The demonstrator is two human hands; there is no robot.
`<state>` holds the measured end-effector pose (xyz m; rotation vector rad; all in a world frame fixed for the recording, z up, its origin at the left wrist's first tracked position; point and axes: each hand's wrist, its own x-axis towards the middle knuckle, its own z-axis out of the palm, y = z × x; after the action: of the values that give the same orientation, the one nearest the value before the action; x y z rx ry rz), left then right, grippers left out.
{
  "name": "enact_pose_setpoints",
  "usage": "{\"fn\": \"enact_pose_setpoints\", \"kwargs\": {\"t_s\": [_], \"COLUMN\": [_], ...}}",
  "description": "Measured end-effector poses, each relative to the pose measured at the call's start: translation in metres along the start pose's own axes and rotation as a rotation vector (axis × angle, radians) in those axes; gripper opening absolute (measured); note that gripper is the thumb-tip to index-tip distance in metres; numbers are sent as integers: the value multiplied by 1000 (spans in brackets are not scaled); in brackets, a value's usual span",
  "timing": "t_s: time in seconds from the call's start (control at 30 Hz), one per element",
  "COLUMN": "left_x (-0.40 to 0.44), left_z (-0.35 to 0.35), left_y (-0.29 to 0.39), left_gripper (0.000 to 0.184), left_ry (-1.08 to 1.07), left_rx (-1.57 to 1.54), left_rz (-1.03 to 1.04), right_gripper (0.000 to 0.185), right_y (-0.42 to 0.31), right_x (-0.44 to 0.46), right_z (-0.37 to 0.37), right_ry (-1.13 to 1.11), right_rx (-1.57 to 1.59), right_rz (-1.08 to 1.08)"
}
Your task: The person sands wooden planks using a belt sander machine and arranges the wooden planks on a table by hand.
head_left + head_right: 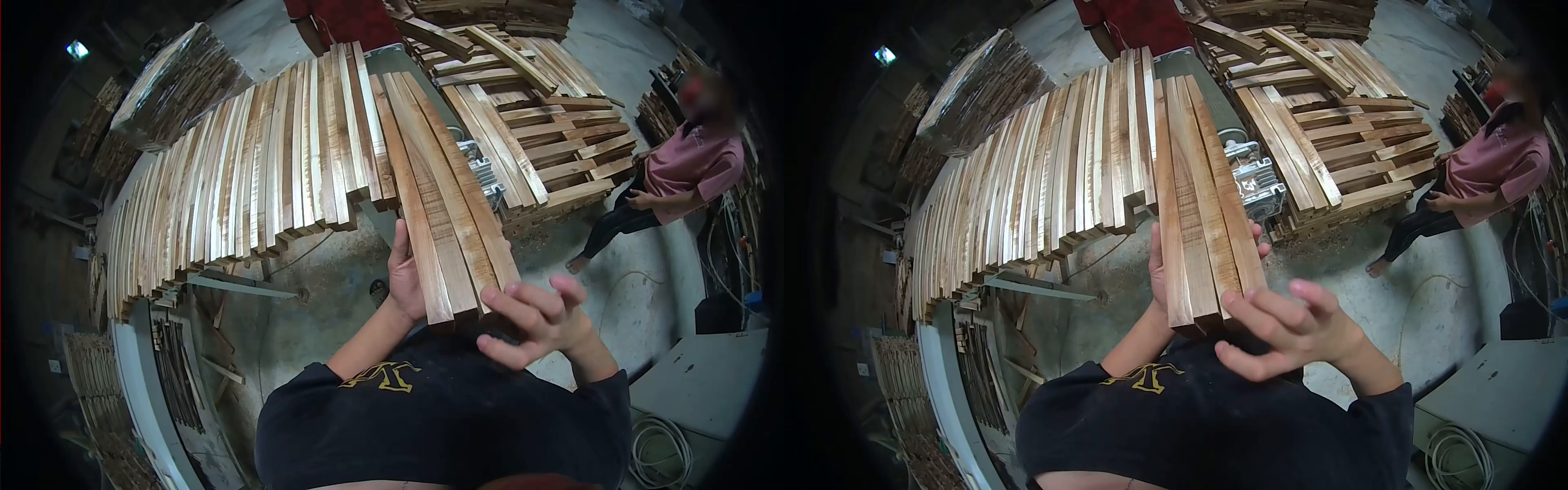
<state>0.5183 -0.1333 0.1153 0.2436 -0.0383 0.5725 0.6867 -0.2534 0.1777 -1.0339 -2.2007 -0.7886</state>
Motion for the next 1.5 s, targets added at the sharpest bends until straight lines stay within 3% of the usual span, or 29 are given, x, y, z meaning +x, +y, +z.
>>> {"fn": "enact_pose_setpoints", "kwargs": {"t_s": [0.03, 0.1, 0.13, 0.17, 0.23, 0.27, 0.3, 0.37, 0.4, 0.5, 0.53, 0.6, 0.7, 0.77, 0.83, 0.9, 0.97, 1.03, 1.1, 1.17, 1.2, 1.23, 1.27, 1.33, 1.4, 1.47, 1.5], "left_x": [-3, -14, -20, -26, -39, -46, -50, -47, -50, -57, -56, -57, -60, -61, -67, -64, -61, -58, -57, -55, -57, -59, -58, -56, -65, -60, -60], "left_z": [-4, -26, -36, -48, -83, -114, -113, -110, -130, -160, -164, -176, -188, -174, -189, -194, -177, -170, -163, -158, -161, -167, -171, -171, -172, -179, -178], "left_y": [-1, -2, -5, -7, -17, -21, -26, -33, -35, -40, -43, -49, -55, -55, -53, -47, -44, -44, -47, -49, -49, -53, -54, -53, -59, -56, -59], "left_gripper": [98, 89, 82, 82, 81, 81, 81, 82, 83, 89, 95, 97, 100, 104, 107, 110, 116, 117, 119, 112, 112, 104, 97, 89, 81, 77, 77], "left_ry": [-3, 142, 94, 92, 225, -49, -54, 267, 254, 211, 333, 245, 140, 402, 328, 238, 137, 131, 122, 99, 97, 185, 271, 291, 344, 60, 64], "left_rx": [5, -214, -286, -284, -307, -357, -358, -203, -295, -277, -162, -202, -122, 69, 19, -19, -25, -33, -40, -147, -149, -149, -149, -157, -181, -320, -321], "left_rz": [5, 22, -9, -4, -69, -171, -174, -58, -60, -76, -72, -89, -79, 19, -30, -76, -136, -139, -140, -120, -114, -87, -58, -28, -32, -97, -116], "right_gripper": [43, 39, 43, 46, 54, 59, 57, 56, 65, 62, 61, 61, 60, 59, 59, 58, 57, 54, 53, 50, 53, 59, 63, 63, 60, 54, 54], "right_y": [-2, -9, -15, -16, -9, 0, 6, 2, -1, 24, 46, 109, 226, 297, 344, 351, 308, 272, 202, 148, 114, 62, 35, -14, -20, -14, -8], "right_x": [0, 4, 16, 21, 23, 25, 22, 14, 10, 15, 18, 15, 8, 11, 18, 22, 37, 39, 70, 42, 19, 38, -19, -15, -17, -22, -24], "right_z": [-11, -27, -13, -11, -27, -17, -5, -4, -7, -45, -58, -78, -80, -55, -5, 66, 128, 180, 177, 178, 190, 155, 182, 148, 142, 147, 148], "right_ry": [-72, 109, 426, 555, 250, 112, 13, 47, 220, 964, 1162, 1257, 1071, 815, 486, 281, 364, 473, 558, 176, -114, -277, -310, -302, -334, -319, -313], "right_rx": [-4, 128, 142, 154, 269, 390, 550, 623, 750, 749, 747, 897, 1374, 1710, 2009, 2169, 2152, 2345, 1620, 1457, 1039, 909, 683, 559, 563, 679, 672], "right_rz": [-70, -38, 55, 142, 375, 416, 436, 387, 460, 758, 771, 660, 442, 361, 304, 317, 606, 761, 1362, 1522, 1474, 1416, 1152, 1007, 1068, 1205, 1224]}}
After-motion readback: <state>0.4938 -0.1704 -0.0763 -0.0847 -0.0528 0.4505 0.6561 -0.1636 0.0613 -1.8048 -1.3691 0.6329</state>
